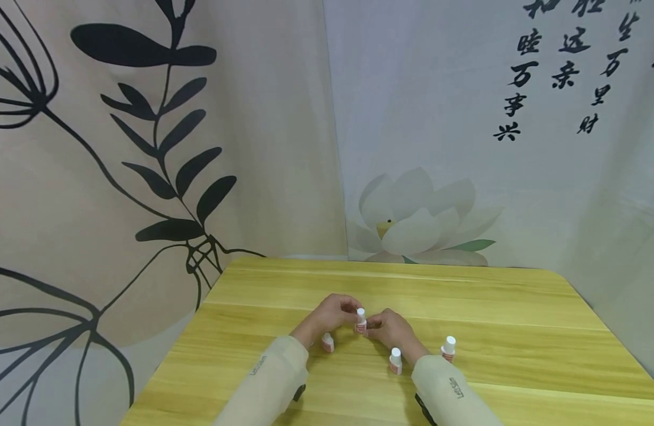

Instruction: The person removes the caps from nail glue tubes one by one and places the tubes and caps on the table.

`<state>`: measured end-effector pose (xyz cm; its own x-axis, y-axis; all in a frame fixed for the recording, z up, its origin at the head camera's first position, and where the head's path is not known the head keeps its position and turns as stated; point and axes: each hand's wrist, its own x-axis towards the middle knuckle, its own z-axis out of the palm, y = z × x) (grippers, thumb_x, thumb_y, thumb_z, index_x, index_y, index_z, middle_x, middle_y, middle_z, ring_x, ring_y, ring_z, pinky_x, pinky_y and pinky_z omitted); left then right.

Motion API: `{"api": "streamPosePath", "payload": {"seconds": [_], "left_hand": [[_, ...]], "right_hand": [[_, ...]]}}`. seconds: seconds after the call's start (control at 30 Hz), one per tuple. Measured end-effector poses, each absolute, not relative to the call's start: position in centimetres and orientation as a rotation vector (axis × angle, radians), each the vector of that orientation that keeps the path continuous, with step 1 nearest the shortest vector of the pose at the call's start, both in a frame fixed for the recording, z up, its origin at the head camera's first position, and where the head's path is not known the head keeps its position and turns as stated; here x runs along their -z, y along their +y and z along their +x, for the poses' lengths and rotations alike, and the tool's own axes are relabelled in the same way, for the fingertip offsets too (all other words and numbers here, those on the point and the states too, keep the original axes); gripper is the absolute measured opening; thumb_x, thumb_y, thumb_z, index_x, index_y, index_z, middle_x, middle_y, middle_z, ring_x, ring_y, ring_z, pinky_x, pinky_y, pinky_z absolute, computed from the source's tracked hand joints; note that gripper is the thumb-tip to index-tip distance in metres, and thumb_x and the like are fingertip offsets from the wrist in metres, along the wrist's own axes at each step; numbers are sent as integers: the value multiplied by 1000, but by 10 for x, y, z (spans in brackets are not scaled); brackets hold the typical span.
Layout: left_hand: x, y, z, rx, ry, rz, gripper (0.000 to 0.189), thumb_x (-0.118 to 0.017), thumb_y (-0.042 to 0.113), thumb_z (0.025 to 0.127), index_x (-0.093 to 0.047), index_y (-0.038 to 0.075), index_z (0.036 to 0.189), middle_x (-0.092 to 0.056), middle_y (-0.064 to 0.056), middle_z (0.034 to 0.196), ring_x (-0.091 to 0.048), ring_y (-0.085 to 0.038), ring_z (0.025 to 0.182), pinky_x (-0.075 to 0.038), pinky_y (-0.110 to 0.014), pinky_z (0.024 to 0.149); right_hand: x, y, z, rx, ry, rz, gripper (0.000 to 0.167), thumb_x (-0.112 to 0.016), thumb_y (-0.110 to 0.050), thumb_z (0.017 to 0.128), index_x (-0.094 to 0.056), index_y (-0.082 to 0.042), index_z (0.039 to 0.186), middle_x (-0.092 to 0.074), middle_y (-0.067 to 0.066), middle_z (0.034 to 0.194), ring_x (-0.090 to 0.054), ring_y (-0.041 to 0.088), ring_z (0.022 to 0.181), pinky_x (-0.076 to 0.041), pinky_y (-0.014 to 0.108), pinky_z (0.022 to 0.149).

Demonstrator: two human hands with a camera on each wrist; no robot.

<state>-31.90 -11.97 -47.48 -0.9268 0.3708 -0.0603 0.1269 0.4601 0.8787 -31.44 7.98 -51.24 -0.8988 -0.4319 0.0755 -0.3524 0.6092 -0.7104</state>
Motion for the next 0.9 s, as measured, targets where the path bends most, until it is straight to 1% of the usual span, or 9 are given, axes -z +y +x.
{"api": "streamPosePath", "payload": {"seconds": [0.3, 0.5, 0.6, 0.8, 0.9], "left_hand": [[477, -117, -320, -1449, 2488, 441, 13, -74, 14, 90, -70, 12, 101, -65, 3, 94, -58, -16, 93, -46, -40, 90], [477, -116, -320, -1449, 2498, 447, 13, -75, 15, 89, -68, 10, 99, -65, 2, 94, -59, -15, 92, -46, -42, 92], [475, -116, -319, -1445, 2498, 445, 15, -75, 16, 89, -69, 10, 102, -66, 1, 95, -59, -16, 94, -46, -43, 93], [472, -120, -317, -1459, 2472, 438, 26, -74, 18, 90, -68, 11, 114, -65, 2, 99, -58, -17, 96, -46, -43, 93], [473, -121, -318, -1478, 2451, 449, 22, -74, 18, 90, -70, 12, 111, -66, 2, 98, -58, -15, 95, -46, -40, 92]], "right_hand": [[511, 82, -314, 1150, 2747, -667, 12, -74, -25, 90, -80, -19, 99, -74, -6, 95, -62, 16, 91, -49, 41, 79], [510, 82, -314, 1151, 2745, -671, 13, -74, -25, 90, -80, -19, 99, -75, -5, 96, -63, 17, 90, -50, 42, 79], [510, 82, -314, 1152, 2743, -666, 13, -74, -25, 90, -80, -19, 99, -75, -5, 96, -63, 16, 91, -50, 42, 80], [512, 81, -314, 1156, 2739, -654, 11, -75, -24, 89, -80, -22, 99, -74, -8, 95, -61, 15, 90, -49, 41, 80], [513, 81, -314, 1165, 2735, -663, 11, -74, -22, 89, -80, -23, 99, -74, -8, 96, -62, 16, 93, -49, 42, 81]]}}
